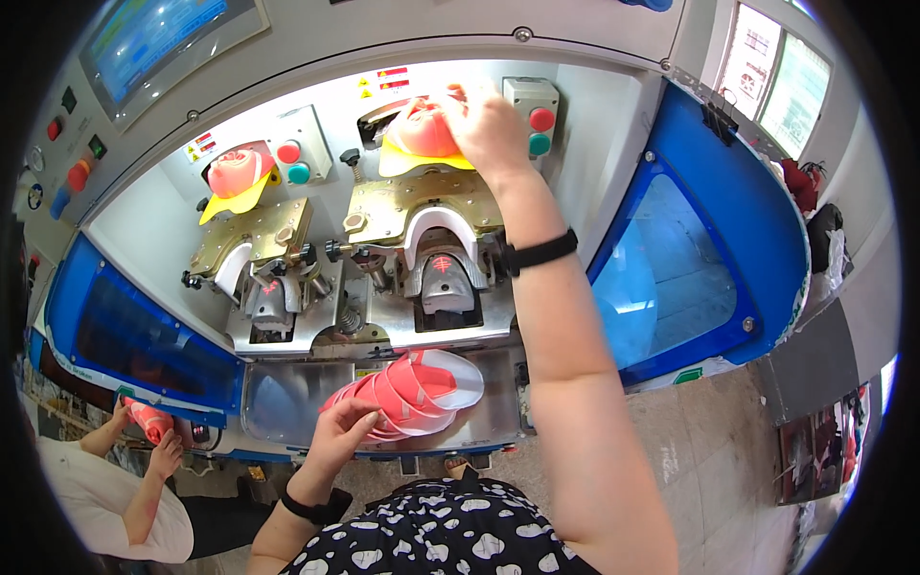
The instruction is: Using a heel lasting machine to shape the back part of athletic shoes.
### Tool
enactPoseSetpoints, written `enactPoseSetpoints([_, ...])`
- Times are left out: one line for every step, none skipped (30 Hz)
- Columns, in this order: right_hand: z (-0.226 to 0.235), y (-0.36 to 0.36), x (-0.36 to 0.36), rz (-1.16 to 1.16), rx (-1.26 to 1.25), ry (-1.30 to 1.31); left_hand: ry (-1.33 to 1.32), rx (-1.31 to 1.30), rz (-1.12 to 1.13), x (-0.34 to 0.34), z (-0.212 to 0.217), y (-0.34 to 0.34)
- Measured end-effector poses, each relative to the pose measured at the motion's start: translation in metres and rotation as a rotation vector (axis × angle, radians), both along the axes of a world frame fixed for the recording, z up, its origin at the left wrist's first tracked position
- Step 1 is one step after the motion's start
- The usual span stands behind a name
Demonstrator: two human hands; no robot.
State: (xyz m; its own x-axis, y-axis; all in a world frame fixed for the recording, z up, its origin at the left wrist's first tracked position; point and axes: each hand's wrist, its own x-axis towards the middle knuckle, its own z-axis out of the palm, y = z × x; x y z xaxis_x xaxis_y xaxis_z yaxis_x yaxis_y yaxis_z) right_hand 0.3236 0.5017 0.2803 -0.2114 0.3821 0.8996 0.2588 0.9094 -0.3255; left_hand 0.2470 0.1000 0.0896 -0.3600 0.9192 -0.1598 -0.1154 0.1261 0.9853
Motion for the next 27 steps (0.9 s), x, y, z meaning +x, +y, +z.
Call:
enactPoseSetpoints([0.004,-0.004,-0.009,0.042,-0.174,-0.190,-0.017,0.009,-0.019,0.001,0.006,0.002])
enactPoseSetpoints([0.009,-0.006,-0.015,0.082,-0.342,-0.393,-0.009,0.036,-0.016,0.003,0.011,0.005])
enactPoseSetpoints([0.011,-0.008,-0.020,0.098,-0.312,-0.368,-0.019,0.056,-0.040,0.004,0.015,0.008])
enactPoseSetpoints([0.010,-0.012,-0.021,0.059,-0.292,-0.396,-0.047,0.070,-0.076,0.005,0.018,0.011])
enactPoseSetpoints([0.007,-0.018,-0.020,-0.016,-0.301,-0.422,-0.042,0.090,-0.106,0.005,0.019,0.013])
enactPoseSetpoints([-0.001,-0.029,-0.016,0.011,-0.290,-0.441,-0.042,0.084,-0.107,0.005,0.018,0.016])
enactPoseSetpoints([-0.015,-0.046,-0.008,-0.038,-0.237,-0.419,-0.099,0.106,-0.122,0.004,0.016,0.019])
enactPoseSetpoints([-0.033,-0.068,0.003,-0.068,-0.131,-0.374,-0.155,0.105,-0.143,0.004,0.012,0.020])
enactPoseSetpoints([-0.053,-0.096,0.013,-0.101,-0.063,-0.295,-0.201,0.116,-0.182,0.004,0.007,0.021])
enactPoseSetpoints([-0.077,-0.128,0.023,-0.110,0.062,-0.192,-0.210,0.133,-0.185,0.004,0.001,0.023])
enactPoseSetpoints([-0.102,-0.162,0.040,-0.111,0.028,-0.211,-0.322,0.081,-0.195,0.006,-0.006,0.025])
enactPoseSetpoints([-0.125,-0.188,0.051,-0.022,0.074,-0.126,-0.442,0.081,-0.221,0.009,-0.013,0.025])
enactPoseSetpoints([-0.147,-0.219,0.067,-0.008,0.009,-0.167,-0.501,0.032,-0.241,0.011,-0.021,0.030])
enactPoseSetpoints([-0.165,-0.243,0.079,0.044,-0.071,-0.140,-0.520,0.022,-0.244,0.015,-0.029,0.033])
enactPoseSetpoints([-0.180,-0.261,0.082,0.045,-0.096,-0.107,-0.710,0.057,-0.274,0.020,-0.036,0.038])
enactPoseSetpoints([-0.191,-0.269,0.085,0.023,-0.140,-0.172,-0.906,0.089,-0.300,0.026,-0.043,0.044])
enactPoseSetpoints([-0.198,-0.275,0.087,0.013,-0.192,-0.220,-0.984,0.103,-0.329,0.032,-0.048,0.051])
enactPoseSetpoints([-0.202,-0.277,0.086,0.013,-0.226,-0.249,-0.994,0.094,-0.334,0.035,-0.054,0.062])
enactPoseSetpoints([-0.202,-0.271,0.083,0.009,-0.212,-0.267,-1.008,0.138,-0.286,0.035,-0.058,0.076])
enactPoseSetpoints([-0.200,-0.265,0.079,-0.014,-0.246,-0.299,-1.024,0.134,-0.212,0.035,-0.062,0.089])
enactPoseSetpoints([-0.196,-0.255,0.075,-0.019,-0.220,-0.321,-1.028,0.215,-0.243,0.032,-0.066,0.101])
enactPoseSetpoints([-0.191,-0.245,0.071,-0.019,-0.210,-0.325,-1.041,0.218,-0.232,0.029,-0.068,0.114])
enactPoseSetpoints([-0.187,-0.238,0.067,-0.054,-0.177,-0.320,-1.062,0.327,-0.220,0.029,-0.070,0.122])
enactPoseSetpoints([-0.183,-0.230,0.062,-0.080,-0.166,-0.298,-1.039,0.270,-0.195,0.029,-0.072,0.128])
enactPoseSetpoints([-0.179,-0.221,0.059,-0.121,-0.138,-0.331,-0.994,0.238,-0.139,0.029,-0.073,0.133])
enactPoseSetpoints([-0.176,-0.212,0.056,-0.177,-0.126,-0.393,-0.947,0.204,-0.093,0.030,-0.073,0.136])
enactPoseSetpoints([-0.175,-0.202,0.051,-0.154,-0.125,-0.365,-0.938,0.095,-0.064,0.029,-0.072,0.138])
